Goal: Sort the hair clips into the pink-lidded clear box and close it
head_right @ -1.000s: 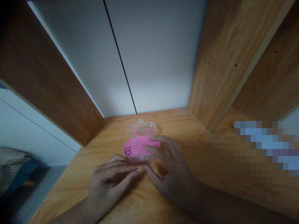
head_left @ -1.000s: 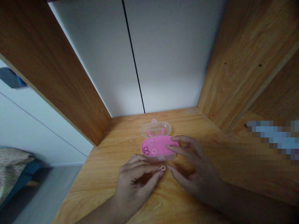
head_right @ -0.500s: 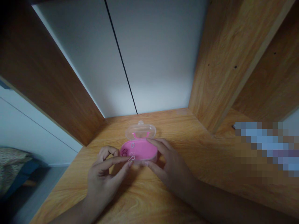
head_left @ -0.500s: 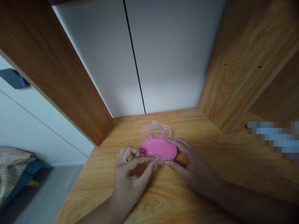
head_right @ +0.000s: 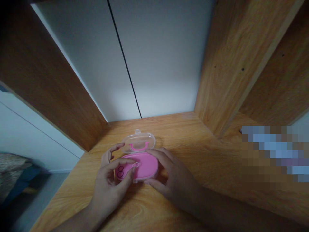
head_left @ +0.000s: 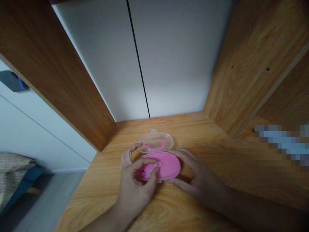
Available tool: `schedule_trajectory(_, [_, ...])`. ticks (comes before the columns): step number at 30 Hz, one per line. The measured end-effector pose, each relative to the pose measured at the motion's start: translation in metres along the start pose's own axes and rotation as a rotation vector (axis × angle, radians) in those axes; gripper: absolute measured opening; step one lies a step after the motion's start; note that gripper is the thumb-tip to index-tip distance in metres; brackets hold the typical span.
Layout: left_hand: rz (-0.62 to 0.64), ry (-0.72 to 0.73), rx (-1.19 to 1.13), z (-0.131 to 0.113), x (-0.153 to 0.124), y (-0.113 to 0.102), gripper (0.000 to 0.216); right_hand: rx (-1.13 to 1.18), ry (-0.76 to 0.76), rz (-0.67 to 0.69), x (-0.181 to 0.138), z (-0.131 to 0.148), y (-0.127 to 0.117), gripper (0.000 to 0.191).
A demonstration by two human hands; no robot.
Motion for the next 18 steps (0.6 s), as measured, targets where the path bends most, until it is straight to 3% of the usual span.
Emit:
schedule_trajectory(5, [0.039,0.010,0.036,0.004,-0.001,0.001,0.011,0.020,-0.004,-0.012,0.000,0.000,0.000,0.060])
schedule_trajectory(9, [0.046,0.033,-0.083,0.003,-0.002,0.000,0.018,0.053,0.031,-0.037,0.000,-0.002,0.000,0.059])
schedule_trajectory(11, [0.026,0.053,-0.158,0.001,-0.004,0.000,0.034,0.088,0.068,-0.065,0.001,-0.004,0.000,0.058])
schedule_trajectory(15, [0.049,-0.039,-0.285,0.006,-0.009,0.010,0.095,0.149,0.128,-0.138,0.001,-0.008,0.001,0.061])
schedule_trajectory(18, [0.152,-0.159,-0.381,0.013,-0.011,0.020,0.106,0.214,0.166,-0.152,0.001,-0.010,0.002,0.072])
Point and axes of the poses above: each hand's wrist, its own x-axis towards the middle knuckle, its own y-axis out of the palm, z = x × y, the point moved 3 cm from there along x, towards the middle knuckle, and after that the axes turned 4 degrees about z, right-handed, at the moved point
